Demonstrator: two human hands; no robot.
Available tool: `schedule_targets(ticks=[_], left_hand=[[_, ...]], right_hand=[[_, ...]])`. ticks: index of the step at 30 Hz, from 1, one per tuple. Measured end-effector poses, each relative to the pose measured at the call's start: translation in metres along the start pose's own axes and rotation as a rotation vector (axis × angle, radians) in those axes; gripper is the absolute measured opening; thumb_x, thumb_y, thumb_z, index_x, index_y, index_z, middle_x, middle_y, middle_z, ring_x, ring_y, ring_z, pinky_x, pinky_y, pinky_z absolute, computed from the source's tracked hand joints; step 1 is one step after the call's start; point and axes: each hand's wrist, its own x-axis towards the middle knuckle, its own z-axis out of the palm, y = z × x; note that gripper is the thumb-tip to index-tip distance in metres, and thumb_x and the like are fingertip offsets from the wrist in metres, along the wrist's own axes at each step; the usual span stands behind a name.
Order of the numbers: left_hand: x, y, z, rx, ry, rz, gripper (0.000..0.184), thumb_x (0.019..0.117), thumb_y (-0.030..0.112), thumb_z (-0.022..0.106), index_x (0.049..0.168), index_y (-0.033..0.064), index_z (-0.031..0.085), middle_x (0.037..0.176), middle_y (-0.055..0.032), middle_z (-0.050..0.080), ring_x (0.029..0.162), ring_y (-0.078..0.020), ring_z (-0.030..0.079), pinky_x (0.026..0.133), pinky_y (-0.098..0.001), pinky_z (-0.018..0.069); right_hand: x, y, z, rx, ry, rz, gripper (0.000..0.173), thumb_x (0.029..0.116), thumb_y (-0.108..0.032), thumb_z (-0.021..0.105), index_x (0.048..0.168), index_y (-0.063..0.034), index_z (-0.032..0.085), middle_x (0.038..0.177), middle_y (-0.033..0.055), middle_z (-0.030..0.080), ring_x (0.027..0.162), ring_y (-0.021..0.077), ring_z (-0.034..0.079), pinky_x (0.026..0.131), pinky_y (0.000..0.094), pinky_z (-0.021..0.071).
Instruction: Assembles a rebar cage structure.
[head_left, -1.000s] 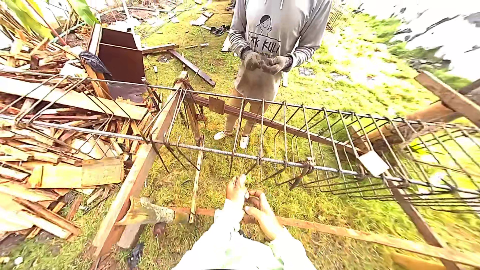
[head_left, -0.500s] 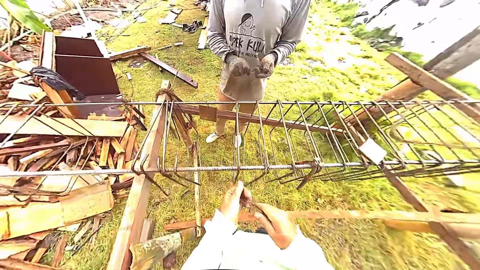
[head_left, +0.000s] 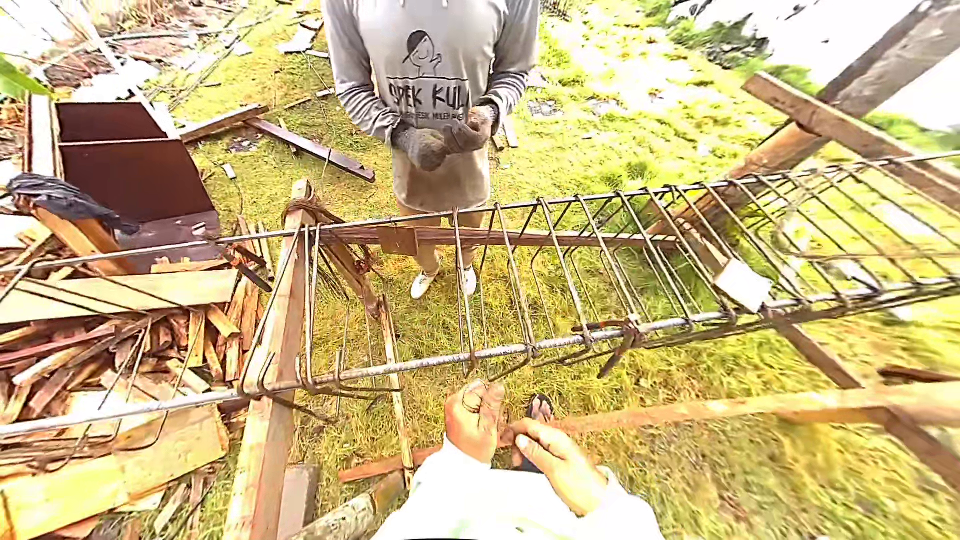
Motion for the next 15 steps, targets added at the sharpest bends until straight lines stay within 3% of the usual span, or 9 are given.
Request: schedule_targets(ticks=[2,4,5,8,10,12,15], left_hand=[[0.002,-0.001,0.008,0.013,0.132,-0.067,0.049,0.1038,0.04,0.054,0.067,0.0088,0.063,0.058,0.0088,0.054,0.052,0.0019,0.052,0.053,-0.0184,0.0486],[0.011,0.008,0.017,-0.035,0.255,-0.259,0.041,0.1043,0.024,0.052,0.067,0.0092,0.062,0.054,0.0095,0.05,0.047,0.0013,0.048,0.048,-0.0182,0.0447],[0.018,0.016,0.019,-0.07,0.269,-0.396,0.043,0.1064,0.021,0.05,0.067,0.0087,0.06,0.052,0.0078,0.048,0.044,-0.0007,0.045,0.045,-0.0192,0.0414],[0.04,0.04,0.01,-0.226,0.101,-0.832,0.05,0.1123,0.03,0.041,0.071,0.0046,0.053,0.052,-0.0004,0.047,0.036,-0.0067,0.037,0.034,-0.0213,0.0349],[0.049,0.053,-0.001,-0.313,-0.036,-0.975,0.05,0.1126,0.036,0.036,0.077,0.0043,0.052,0.056,-0.0022,0.05,0.035,-0.008,0.041,0.033,-0.022,0.0398],[0.049,0.056,-0.013,-0.314,-0.152,-0.849,0.045,0.1127,0.027,0.039,0.08,0.0027,0.058,0.061,-0.0025,0.057,0.04,-0.0065,0.046,0.038,-0.0202,0.0434],[0.053,0.057,-0.024,-0.049,-0.265,-0.556,0.043,0.1095,0.023,0.047,0.073,0.0076,0.064,0.06,0.0026,0.057,0.045,-0.0056,0.048,0.044,-0.0214,0.0422]], right_hand=[[0.002,-0.011,0.006,-0.171,0.15,-0.012,0.036,0.1061,-0.02,0.045,0.135,-0.0021,0.06,0.112,0.0126,0.071,0.095,0.0211,0.07,0.09,0.0439,0.0581],[0.006,-0.016,0.013,-0.443,0.353,-0.154,0.042,0.1044,-0.028,0.052,0.136,-0.0029,0.062,0.109,0.0158,0.071,0.09,0.0279,0.071,0.082,0.0496,0.0602],[0.009,-0.013,0.016,-0.584,0.465,-0.253,0.04,0.1027,-0.031,0.054,0.131,-0.0049,0.067,0.1,0.0156,0.069,0.081,0.0292,0.071,0.071,0.0489,0.061],[0.011,-0.008,0.014,-0.81,0.626,-0.383,0.03,0.1023,-0.029,0.056,0.119,-0.0155,0.076,0.085,0.0103,0.066,0.063,0.0251,0.068,0.05,0.0424,0.0574],[0.008,-0.008,0.009,-0.835,0.644,-0.416,0.028,0.1021,-0.026,0.054,0.117,-0.0177,0.076,0.081,0.0077,0.065,0.056,0.0225,0.065,0.044,0.0403,0.0539],[0.006,-0.01,0.004,-0.742,0.619,-0.419,0.028,0.1032,-0.024,0.052,0.119,-0.0163,0.074,0.085,0.0067,0.069,0.06,0.0222,0.068,0.047,0.0426,0.056],[0.001,-0.02,-0.002,-0.47,0.4,-0.33,0.028,0.1072,-0.023,0.049,0.117,-0.0112,0.072,0.102,0.0066,0.076,0.087,0.0232,0.075,0.072,0.0504,0.0623]])
